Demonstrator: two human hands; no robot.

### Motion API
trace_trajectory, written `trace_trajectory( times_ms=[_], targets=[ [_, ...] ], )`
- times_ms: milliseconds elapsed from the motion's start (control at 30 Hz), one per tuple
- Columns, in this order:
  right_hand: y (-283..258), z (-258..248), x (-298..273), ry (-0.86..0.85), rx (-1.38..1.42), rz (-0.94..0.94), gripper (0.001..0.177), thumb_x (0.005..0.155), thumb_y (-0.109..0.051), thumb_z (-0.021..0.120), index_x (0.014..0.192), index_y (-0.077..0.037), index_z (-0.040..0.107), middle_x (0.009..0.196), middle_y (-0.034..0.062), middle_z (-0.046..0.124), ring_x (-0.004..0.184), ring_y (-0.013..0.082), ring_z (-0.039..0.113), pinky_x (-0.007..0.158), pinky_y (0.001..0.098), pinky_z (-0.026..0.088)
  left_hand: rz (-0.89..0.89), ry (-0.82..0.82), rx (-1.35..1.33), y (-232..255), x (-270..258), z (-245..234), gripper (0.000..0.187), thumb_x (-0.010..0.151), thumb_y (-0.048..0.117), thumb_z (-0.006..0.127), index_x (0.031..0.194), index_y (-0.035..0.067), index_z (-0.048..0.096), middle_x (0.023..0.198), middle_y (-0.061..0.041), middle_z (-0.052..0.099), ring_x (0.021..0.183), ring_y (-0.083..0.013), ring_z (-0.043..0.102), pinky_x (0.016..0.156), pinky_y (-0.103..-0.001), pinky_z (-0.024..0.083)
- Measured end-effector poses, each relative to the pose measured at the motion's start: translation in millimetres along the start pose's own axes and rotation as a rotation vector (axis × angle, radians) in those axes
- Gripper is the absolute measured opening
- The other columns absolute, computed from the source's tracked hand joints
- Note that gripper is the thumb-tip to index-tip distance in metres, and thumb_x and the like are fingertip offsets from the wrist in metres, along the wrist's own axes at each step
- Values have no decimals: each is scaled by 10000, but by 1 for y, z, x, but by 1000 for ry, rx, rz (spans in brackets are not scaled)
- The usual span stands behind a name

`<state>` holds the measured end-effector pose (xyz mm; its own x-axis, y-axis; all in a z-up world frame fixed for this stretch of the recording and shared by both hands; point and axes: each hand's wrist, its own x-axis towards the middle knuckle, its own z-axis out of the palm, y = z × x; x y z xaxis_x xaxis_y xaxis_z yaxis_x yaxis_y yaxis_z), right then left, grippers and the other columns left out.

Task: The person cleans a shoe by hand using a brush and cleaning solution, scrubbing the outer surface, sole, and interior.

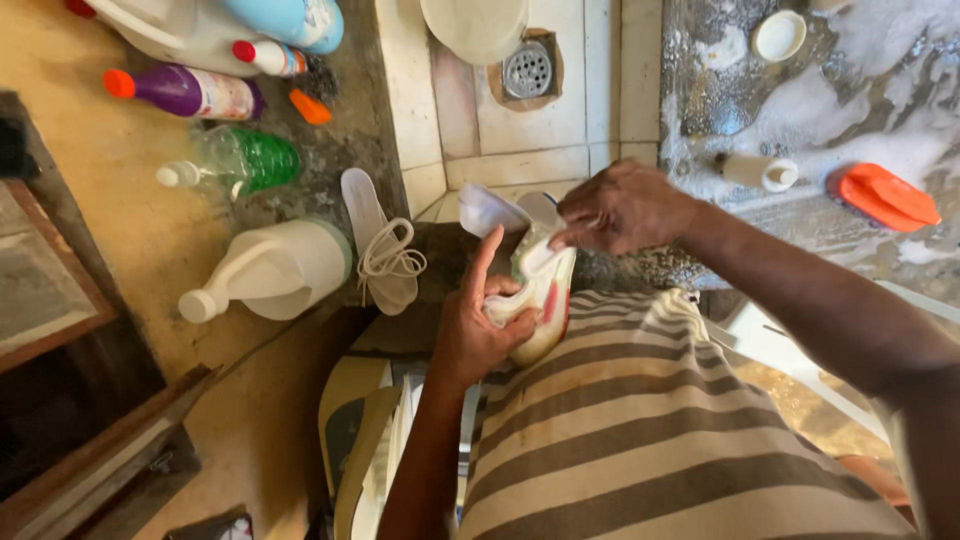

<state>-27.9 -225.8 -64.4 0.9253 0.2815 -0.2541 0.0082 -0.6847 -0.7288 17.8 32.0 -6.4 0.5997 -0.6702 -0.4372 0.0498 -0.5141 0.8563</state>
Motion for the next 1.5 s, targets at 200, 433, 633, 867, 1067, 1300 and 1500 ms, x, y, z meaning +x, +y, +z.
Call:
trace_trajectory(
  times_ms=[200, 433, 633, 867, 1067, 1300, 1500],
  targets=[
    [-17, 8, -13, 90, 296, -284, 328, 952, -390, 689, 826, -89, 716, 897, 47, 782, 772, 221, 739, 678, 393, 600, 119, -80, -1, 3, 12, 1, 970, 807, 126, 803, 1632, 132, 294, 1100, -159, 735, 963, -179, 737, 870, -303, 582],
    [13, 22, -14, 21, 142, -142, 228, 924, -407, 693, 882, -212, 805, 925, 9, 801, 867, 208, 759, 621, 343, 620, 28, -163, -212, 0, 13, 1, 1031, 738, 46, 775, 1640, 101, 279, 1166, -79, 709, 1072, -156, 667, 968, -318, 525],
    [13, 17, -17, 131, -55, -180, 353, 924, -467, 708, 898, -130, 807, 960, 38, 802, 862, 255, 759, 682, 402, 596, 43, -186, -173, -7, 15, 2, 1069, 739, 35, 814, 1666, 88, 286, 1194, -169, 556, 1108, -211, 535, 999, -328, 454],
    [1, 39, -18, 183, 50, -359, 337, 950, -439, 664, 958, -135, 810, 1049, 71, 792, 969, 256, 769, 754, 381, 616, 334, -159, -46, -1, 21, -3, 1010, 721, -1, 810, 1580, 50, 281, 1483, -180, 523, 1336, -251, 510, 1106, -380, 410],
    [2, 29, -23, 120, 47, -196, 397, 884, -507, 685, 958, -144, 827, 1069, 111, 785, 897, 269, 768, 727, 376, 621, 66, -217, -212, -5, 16, -1, 1049, 707, 67, 804, 1628, 80, 302, 1489, -100, 579, 1180, -135, 616, 1047, -305, 480],
    [5, 27, -21, 197, 24, -260, 392, 929, -507, 674, 905, -138, 805, 1019, 108, 796, 901, 257, 778, 700, 355, 634, -46, -233, -177, 3, 13, 0, 983, 792, 118, 814, 1660, 116, 352, 1151, -112, 694, 1024, -135, 613, 983, -294, 501],
    [-2, 22, -25, -66, 21, -92, 412, 931, -517, 659, 894, -128, 792, 872, 70, 797, 733, 227, 759, 593, 392, 589, 222, -260, -110, -1, 28, -4, 932, 780, 70, 807, 1602, 90, 367, 1296, -114, 562, 1191, -151, 547, 1028, -333, 468]
  ],
)
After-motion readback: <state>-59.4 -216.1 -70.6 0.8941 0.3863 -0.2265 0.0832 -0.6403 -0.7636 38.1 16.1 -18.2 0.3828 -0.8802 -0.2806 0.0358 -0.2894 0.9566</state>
